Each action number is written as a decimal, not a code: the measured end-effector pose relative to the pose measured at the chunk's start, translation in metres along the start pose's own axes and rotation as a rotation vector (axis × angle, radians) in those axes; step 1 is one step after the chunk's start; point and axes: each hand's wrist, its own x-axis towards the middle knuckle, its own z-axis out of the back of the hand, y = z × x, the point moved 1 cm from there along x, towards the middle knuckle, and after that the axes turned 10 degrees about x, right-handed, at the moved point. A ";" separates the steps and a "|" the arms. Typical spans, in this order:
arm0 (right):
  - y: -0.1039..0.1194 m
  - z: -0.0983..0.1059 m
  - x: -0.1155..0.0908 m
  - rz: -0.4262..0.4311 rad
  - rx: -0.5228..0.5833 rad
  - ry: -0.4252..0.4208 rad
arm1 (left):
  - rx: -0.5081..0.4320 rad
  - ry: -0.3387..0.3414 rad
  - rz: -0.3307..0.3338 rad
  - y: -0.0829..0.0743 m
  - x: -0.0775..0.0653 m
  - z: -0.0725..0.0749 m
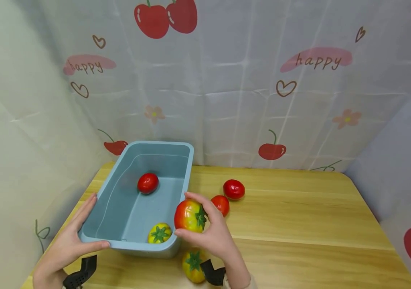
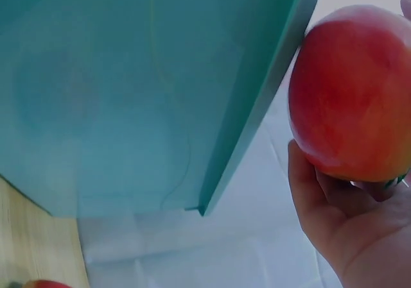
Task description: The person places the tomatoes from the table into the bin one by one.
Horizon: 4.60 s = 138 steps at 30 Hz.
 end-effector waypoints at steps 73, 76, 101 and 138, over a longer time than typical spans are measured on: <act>-0.039 0.043 -0.044 -0.440 -0.571 0.605 | -0.039 -0.004 -0.090 -0.026 0.019 -0.006; -0.042 0.042 -0.044 -0.439 -0.575 0.600 | -0.035 -0.016 -0.109 -0.026 0.016 -0.006; -0.004 0.076 -0.040 -0.225 -0.381 0.419 | -0.037 -0.002 -0.111 -0.031 0.022 -0.006; 0.032 0.062 0.000 -0.028 -0.275 0.053 | -0.030 -0.023 -0.117 -0.031 0.020 -0.007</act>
